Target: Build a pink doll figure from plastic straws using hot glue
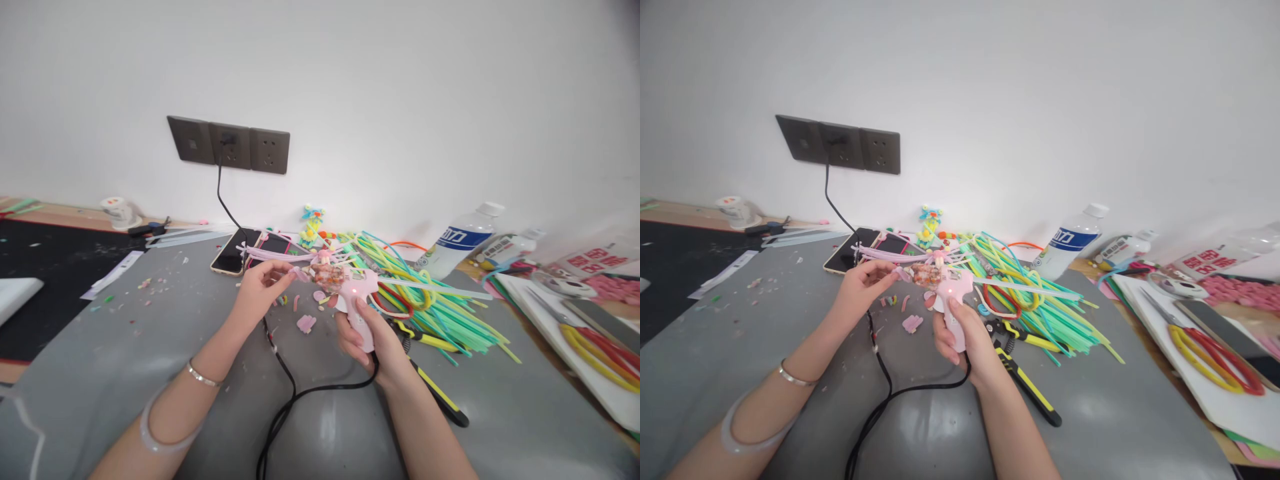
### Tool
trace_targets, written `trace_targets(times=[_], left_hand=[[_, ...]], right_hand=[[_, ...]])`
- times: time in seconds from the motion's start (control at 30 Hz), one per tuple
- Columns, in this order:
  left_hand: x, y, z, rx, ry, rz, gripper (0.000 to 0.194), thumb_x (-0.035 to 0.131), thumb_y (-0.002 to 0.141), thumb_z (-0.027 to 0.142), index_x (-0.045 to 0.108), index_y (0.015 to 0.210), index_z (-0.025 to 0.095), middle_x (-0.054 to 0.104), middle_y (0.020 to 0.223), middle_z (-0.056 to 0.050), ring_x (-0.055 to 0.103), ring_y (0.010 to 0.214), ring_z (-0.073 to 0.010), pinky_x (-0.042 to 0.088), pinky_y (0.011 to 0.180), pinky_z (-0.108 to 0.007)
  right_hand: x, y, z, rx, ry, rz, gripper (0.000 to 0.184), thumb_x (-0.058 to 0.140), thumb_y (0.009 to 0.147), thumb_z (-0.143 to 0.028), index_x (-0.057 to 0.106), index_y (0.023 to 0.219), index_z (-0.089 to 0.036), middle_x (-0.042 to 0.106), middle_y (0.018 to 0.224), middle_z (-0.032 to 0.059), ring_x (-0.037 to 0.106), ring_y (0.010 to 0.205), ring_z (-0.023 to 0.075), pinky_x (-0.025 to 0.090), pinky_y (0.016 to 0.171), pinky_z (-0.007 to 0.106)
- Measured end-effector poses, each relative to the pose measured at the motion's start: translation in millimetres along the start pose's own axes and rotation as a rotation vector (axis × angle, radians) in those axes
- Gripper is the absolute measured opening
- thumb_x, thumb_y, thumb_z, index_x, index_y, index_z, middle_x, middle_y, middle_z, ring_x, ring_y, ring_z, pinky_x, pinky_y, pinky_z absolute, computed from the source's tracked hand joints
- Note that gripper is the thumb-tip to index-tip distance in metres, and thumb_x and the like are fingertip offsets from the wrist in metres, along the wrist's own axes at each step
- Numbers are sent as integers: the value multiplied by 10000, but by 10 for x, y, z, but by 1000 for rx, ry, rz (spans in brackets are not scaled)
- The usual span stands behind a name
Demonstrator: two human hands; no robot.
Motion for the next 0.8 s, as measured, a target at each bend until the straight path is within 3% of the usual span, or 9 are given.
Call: trace_targets(times=[0.8], left_hand=[[-22,1,16,35,29,42,246,724,722,403,708,819,178,671,683,-22,594,574,-154,446,408,-214]], right_hand=[[-22,3,7,-4,-37,-7,409,534,914,-568,587,969,-166,389,486,-97,247,300,35,129,363,212]])
Point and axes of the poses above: each hand's wrist, its own y-axis towards the middle knuckle, its own x-axis out of the palm, z = x × y, the point moved 3 cm from there along y, towards the middle knuckle
